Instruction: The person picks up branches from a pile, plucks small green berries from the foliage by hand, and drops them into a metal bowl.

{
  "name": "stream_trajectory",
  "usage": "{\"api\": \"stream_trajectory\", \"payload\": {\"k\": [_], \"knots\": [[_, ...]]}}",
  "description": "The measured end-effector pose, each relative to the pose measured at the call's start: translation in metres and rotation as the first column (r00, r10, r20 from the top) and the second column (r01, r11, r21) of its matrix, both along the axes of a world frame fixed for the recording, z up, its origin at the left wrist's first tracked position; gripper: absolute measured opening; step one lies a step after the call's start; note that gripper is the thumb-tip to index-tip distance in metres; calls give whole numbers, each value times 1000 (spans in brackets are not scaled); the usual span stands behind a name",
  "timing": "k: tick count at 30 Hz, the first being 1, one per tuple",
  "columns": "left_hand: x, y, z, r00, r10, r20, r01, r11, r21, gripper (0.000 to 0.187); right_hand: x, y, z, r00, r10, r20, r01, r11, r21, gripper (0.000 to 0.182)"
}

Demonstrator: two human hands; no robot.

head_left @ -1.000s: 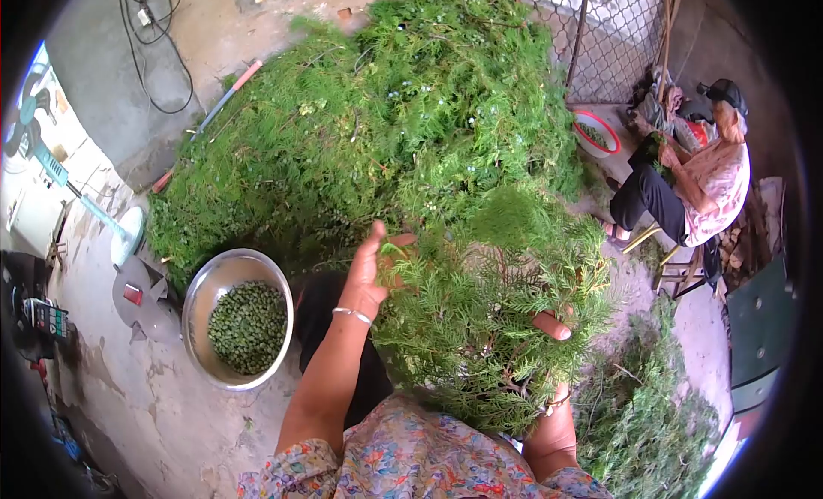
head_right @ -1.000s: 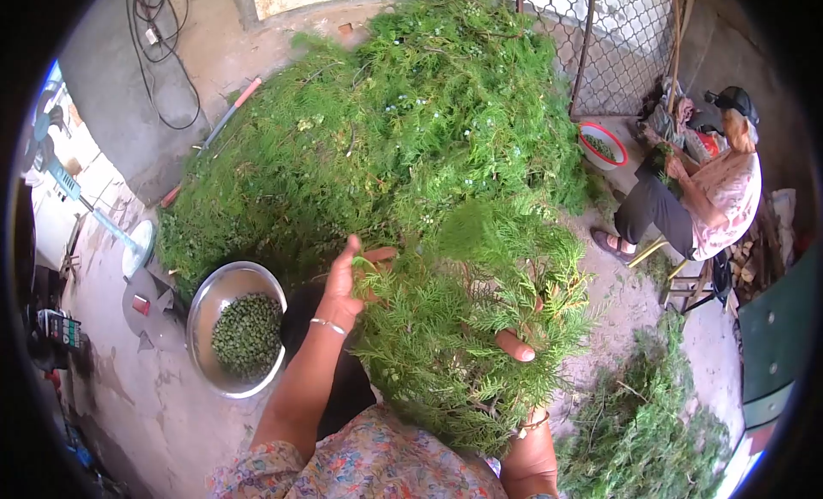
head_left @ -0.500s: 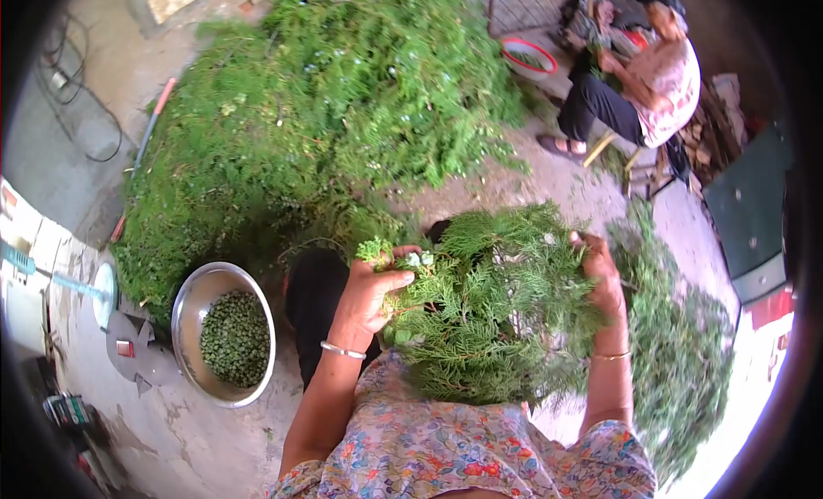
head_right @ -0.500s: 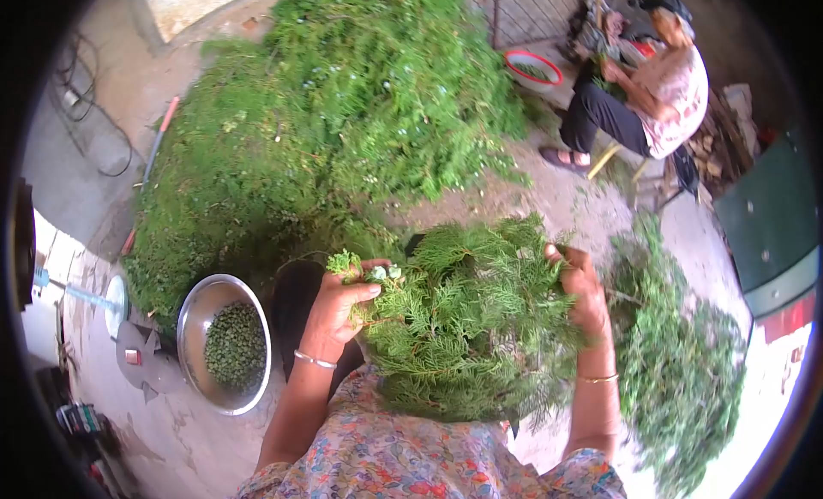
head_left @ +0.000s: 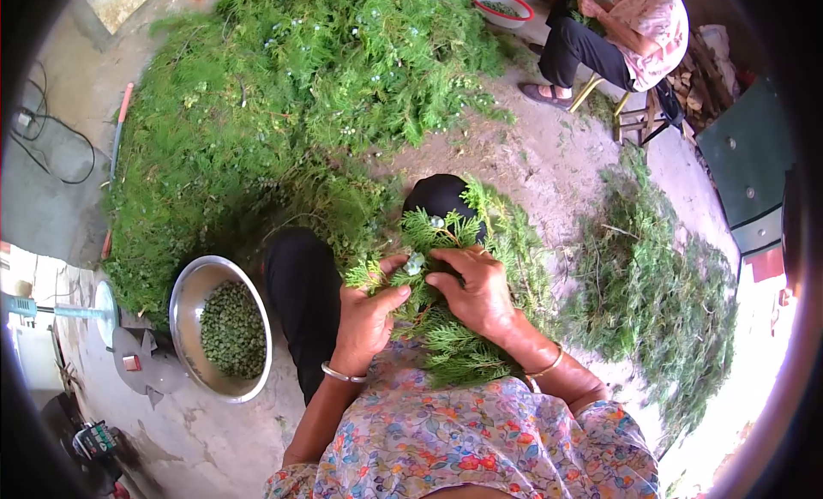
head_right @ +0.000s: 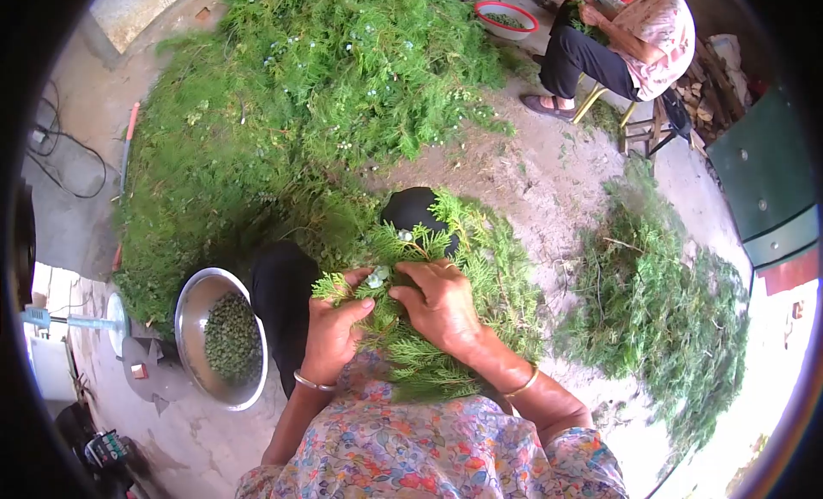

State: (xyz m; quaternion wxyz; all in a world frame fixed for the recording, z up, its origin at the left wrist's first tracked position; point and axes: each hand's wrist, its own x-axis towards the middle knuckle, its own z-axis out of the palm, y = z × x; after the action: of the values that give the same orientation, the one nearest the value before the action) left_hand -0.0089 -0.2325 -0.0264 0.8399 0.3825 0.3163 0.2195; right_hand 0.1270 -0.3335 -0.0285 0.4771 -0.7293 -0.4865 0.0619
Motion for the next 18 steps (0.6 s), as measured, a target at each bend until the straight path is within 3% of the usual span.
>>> {"api": "stream_trajectory", "payload": {"k": [1, 4, 8, 10, 11, 12, 13, 16, 17, 18], "knots": [[-3, 0, -4, 999, 9, 35, -9, 1000, 11, 40, -4, 6, -8, 989, -48, 141, 49, 999, -1, 19], [-10, 2, -16, 999, 41, 28, -42, 999, 17, 39, -12, 9, -13, 997, -20, 77, 26, 996, -86, 13], [-22, 17, -5, 997, 68, -35, -56, 963, 264, 41, -16, 13, -12, 991, -72, -114, 72, 997, -6, 10], [-21, 20, 11, 963, 260, -71, -197, 858, 475, 50, -15, 12, -17, 987, -56, -153, 61, 998, 24, 12], [-22, 24, 15, 932, 351, -89, -150, 599, 786, 50, -16, 11, -18, 982, -65, -178, 77, 995, 60, 13], [-23, 29, 19, 897, 437, -66, -50, 248, 967, 50, -16, 11, -19, 977, -72, -203, 93, 991, 95, 13], [-21, 27, 34, 909, 414, -50, -6, 134, 991, 47, -16, 10, -20, 980, -47, -195, 71, 991, 115, 14], [-6, 21, 46, 963, 180, -201, 208, -18, 978, 49, -16, 11, -24, 987, 18, -159, 13, 981, 194, 14], [1, 20, 45, 939, 168, -300, 308, -29, 951, 43, -17, 12, -27, 987, 33, -156, 0, 978, 208, 15], [1, 22, 39, 939, 168, -300, 309, -30, 951, 43, -17, 11, -27, 987, 33, -157, 1, 978, 209, 15]]}}
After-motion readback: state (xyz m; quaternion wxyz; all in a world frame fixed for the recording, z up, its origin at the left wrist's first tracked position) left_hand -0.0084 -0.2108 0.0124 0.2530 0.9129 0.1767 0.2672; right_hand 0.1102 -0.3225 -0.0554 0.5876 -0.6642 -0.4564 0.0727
